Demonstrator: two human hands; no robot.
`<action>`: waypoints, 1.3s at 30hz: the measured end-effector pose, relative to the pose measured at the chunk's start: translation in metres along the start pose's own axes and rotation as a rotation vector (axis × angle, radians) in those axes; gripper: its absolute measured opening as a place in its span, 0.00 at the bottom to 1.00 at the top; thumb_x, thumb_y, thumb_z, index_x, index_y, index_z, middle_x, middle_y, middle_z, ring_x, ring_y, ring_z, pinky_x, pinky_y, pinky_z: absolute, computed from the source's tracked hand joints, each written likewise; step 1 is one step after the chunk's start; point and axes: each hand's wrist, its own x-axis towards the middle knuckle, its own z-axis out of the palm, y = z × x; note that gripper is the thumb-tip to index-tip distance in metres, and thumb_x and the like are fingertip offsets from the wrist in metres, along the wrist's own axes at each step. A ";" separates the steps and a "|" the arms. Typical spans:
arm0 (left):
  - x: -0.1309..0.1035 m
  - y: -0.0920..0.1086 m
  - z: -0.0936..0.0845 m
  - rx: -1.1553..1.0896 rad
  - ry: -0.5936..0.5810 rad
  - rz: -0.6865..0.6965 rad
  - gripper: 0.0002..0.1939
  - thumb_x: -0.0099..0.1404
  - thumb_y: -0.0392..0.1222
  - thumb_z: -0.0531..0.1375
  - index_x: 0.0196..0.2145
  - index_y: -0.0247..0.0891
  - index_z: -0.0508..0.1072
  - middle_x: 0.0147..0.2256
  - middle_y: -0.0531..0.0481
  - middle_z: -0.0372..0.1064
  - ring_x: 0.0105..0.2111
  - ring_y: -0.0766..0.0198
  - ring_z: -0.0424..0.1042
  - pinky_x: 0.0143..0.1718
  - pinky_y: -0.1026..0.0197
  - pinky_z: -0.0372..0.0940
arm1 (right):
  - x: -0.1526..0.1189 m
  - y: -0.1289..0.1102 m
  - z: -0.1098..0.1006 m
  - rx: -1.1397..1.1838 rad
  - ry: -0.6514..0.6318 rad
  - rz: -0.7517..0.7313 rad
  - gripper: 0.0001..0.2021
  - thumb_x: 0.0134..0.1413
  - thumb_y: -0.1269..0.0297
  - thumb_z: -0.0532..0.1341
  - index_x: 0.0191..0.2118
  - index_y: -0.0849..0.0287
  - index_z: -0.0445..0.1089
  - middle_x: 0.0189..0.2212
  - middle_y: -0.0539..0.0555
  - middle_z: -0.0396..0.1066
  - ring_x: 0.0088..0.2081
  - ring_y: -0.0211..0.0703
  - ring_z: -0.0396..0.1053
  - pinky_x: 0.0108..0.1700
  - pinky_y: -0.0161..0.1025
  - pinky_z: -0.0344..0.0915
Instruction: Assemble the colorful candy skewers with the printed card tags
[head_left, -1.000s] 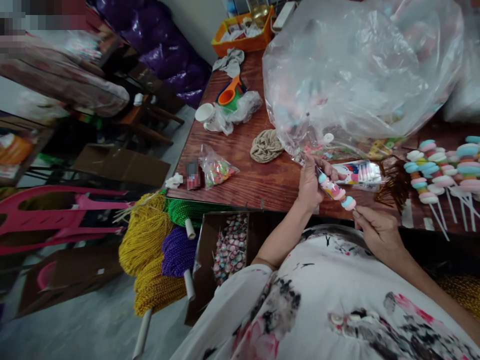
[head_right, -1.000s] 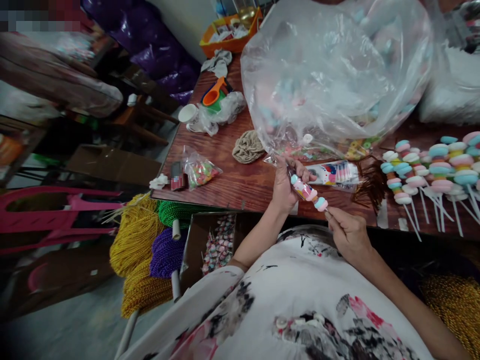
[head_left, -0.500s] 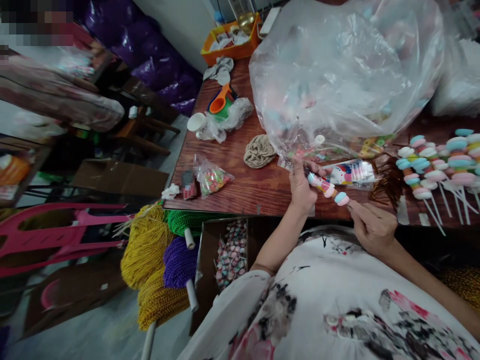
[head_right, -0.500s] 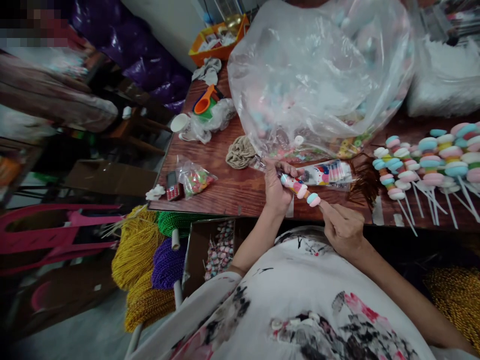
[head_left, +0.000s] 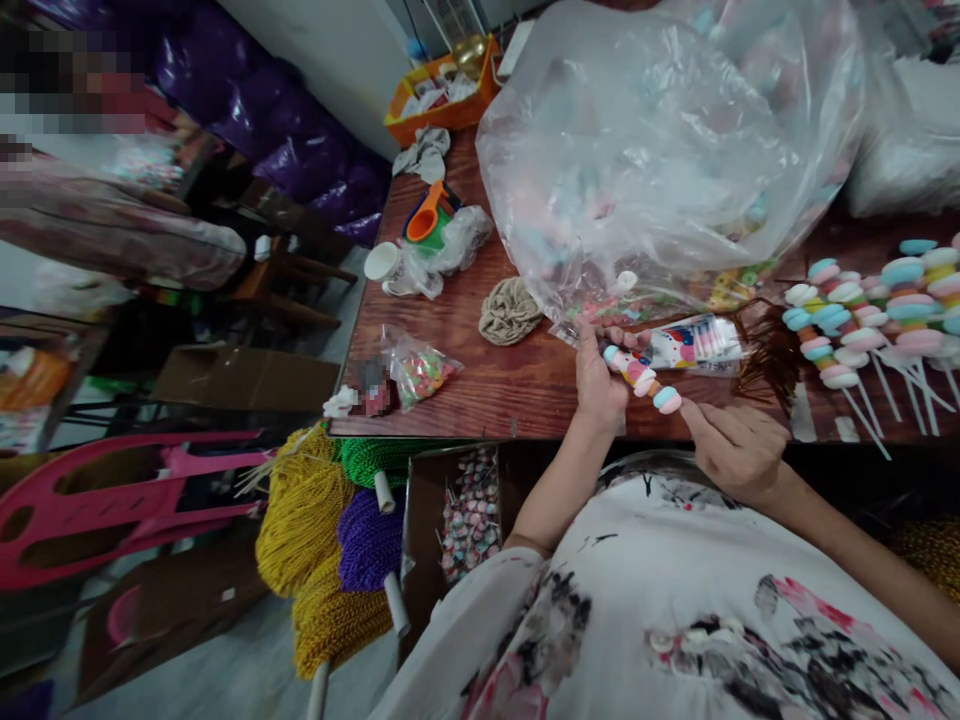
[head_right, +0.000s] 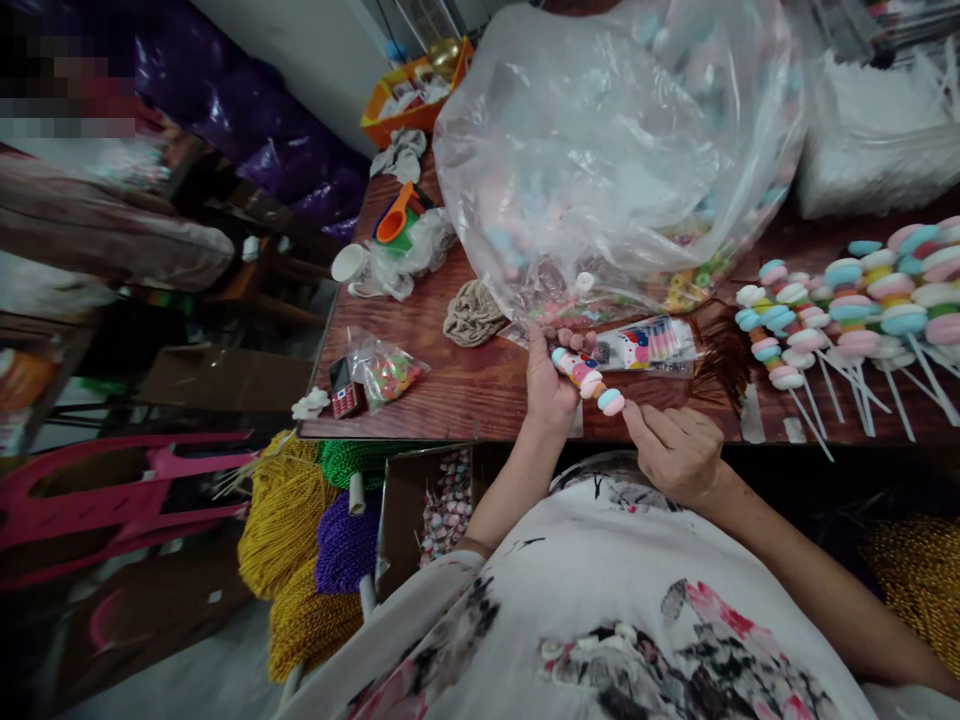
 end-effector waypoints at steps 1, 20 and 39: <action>0.000 0.000 0.000 0.010 0.014 0.008 0.24 0.69 0.56 0.52 0.23 0.36 0.63 0.20 0.57 0.60 0.21 0.74 0.64 0.40 0.62 0.70 | 0.001 0.000 -0.002 -0.005 -0.006 0.004 0.21 0.52 0.75 0.57 0.53 0.58 0.70 0.33 0.53 0.78 0.27 0.35 0.68 0.31 0.37 0.57; -0.005 0.006 -0.002 0.204 -0.056 -0.053 0.28 0.65 0.66 0.47 0.23 0.39 0.60 0.18 0.57 0.52 0.17 0.71 0.56 0.25 0.66 0.63 | 0.006 0.005 0.009 1.087 -0.294 1.021 0.11 0.56 0.58 0.61 0.33 0.59 0.74 0.16 0.47 0.66 0.18 0.33 0.61 0.21 0.31 0.56; -0.004 0.005 -0.006 0.124 -0.146 -0.114 0.25 0.65 0.61 0.54 0.23 0.38 0.62 0.19 0.57 0.58 0.18 0.71 0.62 0.34 0.60 0.70 | 0.007 -0.002 0.014 0.028 -0.065 0.100 0.12 0.55 0.75 0.58 0.43 0.62 0.74 0.22 0.51 0.72 0.24 0.37 0.66 0.30 0.36 0.58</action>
